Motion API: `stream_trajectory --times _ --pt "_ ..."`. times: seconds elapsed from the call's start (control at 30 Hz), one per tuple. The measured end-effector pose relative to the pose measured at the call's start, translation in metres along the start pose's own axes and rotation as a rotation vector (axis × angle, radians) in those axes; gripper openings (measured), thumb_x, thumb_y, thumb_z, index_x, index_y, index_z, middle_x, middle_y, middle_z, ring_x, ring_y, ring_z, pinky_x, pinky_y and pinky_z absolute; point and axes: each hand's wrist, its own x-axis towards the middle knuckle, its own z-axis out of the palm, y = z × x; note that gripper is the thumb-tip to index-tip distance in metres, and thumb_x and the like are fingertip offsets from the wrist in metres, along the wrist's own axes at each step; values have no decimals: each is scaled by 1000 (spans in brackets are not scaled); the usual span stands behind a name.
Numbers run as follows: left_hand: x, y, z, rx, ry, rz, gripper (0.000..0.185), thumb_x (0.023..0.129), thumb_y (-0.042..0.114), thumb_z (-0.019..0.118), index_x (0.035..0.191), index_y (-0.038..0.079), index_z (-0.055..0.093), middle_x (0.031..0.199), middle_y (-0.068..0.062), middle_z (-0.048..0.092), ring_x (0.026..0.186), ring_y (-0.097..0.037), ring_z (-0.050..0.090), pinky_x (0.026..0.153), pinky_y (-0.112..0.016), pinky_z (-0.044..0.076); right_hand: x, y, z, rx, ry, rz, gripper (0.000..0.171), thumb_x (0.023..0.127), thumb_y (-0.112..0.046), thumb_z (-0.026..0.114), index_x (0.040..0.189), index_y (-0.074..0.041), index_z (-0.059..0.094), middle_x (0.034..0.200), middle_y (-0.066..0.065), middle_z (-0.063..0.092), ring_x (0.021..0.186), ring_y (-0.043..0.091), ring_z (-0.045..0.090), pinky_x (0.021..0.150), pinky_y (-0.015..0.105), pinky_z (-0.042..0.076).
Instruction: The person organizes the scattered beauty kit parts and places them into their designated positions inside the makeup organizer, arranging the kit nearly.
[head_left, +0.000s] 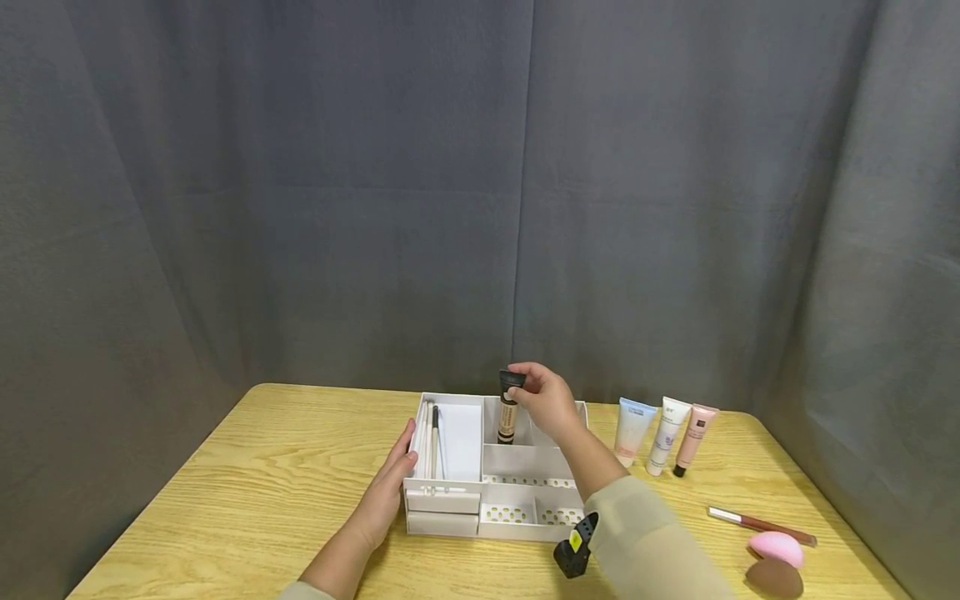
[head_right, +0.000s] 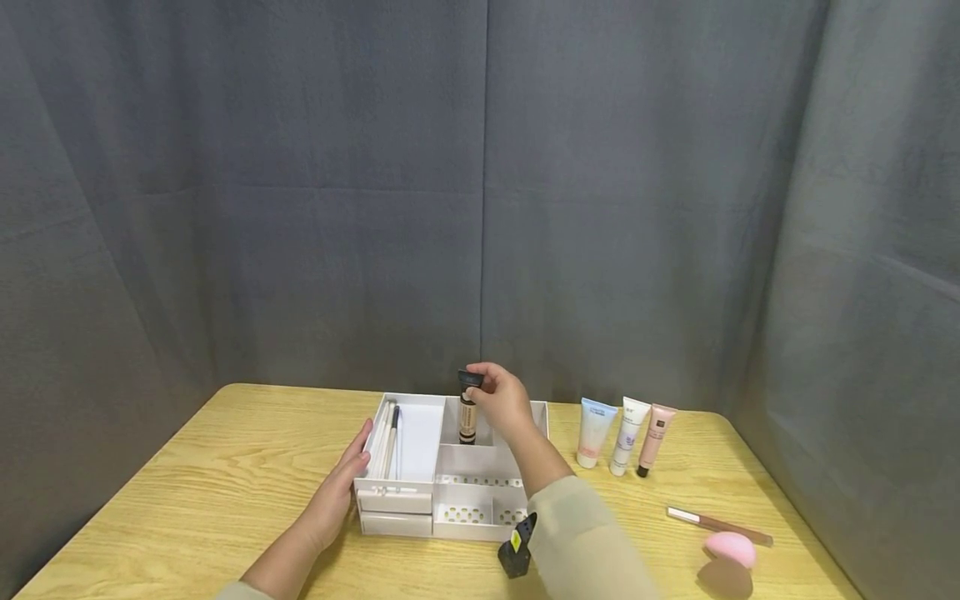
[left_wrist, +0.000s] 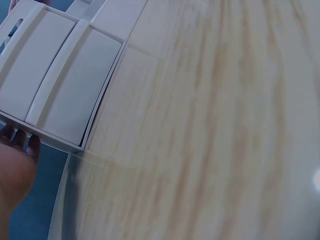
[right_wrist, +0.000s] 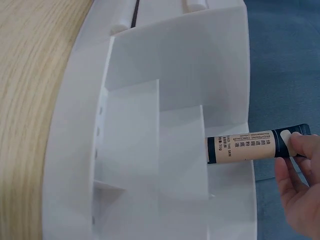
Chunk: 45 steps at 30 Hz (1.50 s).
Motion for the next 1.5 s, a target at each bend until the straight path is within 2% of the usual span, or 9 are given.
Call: stream_trajectory --times 0.17,0.4,0.8,1.1,1.5 --pt "0 0 0 11 8 -5 61 104 34 31 159 22 9 167 -8 0 152 -38 -7 117 -67 -6 1 6 8 19 11 -6 33 86 0 70 119 -6 67 96 10 63 90 19 61 74 23 53" --pt "-1 -1 -1 4 4 -5 60 104 34 31 159 24 9 167 -7 0 152 -38 -8 117 -67 -6 -2 5 16 -9 -1 -14 32 86 0 70 118 -5 68 96 12 64 91 21 63 74 26 54" --pt "-1 1 -2 14 3 -3 60 104 34 30 159 25 9 167 -6 0 153 -37 -7 117 -68 -6 -2 6 21 -32 -32 -8 32 87 -1 69 119 -7 67 99 12 66 91 21 62 72 25 52" --pt "-1 1 -2 -4 -11 0 60 104 33 30 159 24 8 167 -8 -1 152 -38 -9 117 -67 -7 -3 9 23 -44 -41 8 33 88 0 68 120 -7 67 98 11 62 97 25 66 71 25 53" --pt "-1 1 -2 9 6 -7 60 104 33 30 159 24 10 167 -7 1 153 -37 -7 117 -67 -6 -2 12 27 -60 -32 -17 26 86 1 69 111 -5 68 94 10 64 97 26 68 72 27 55"
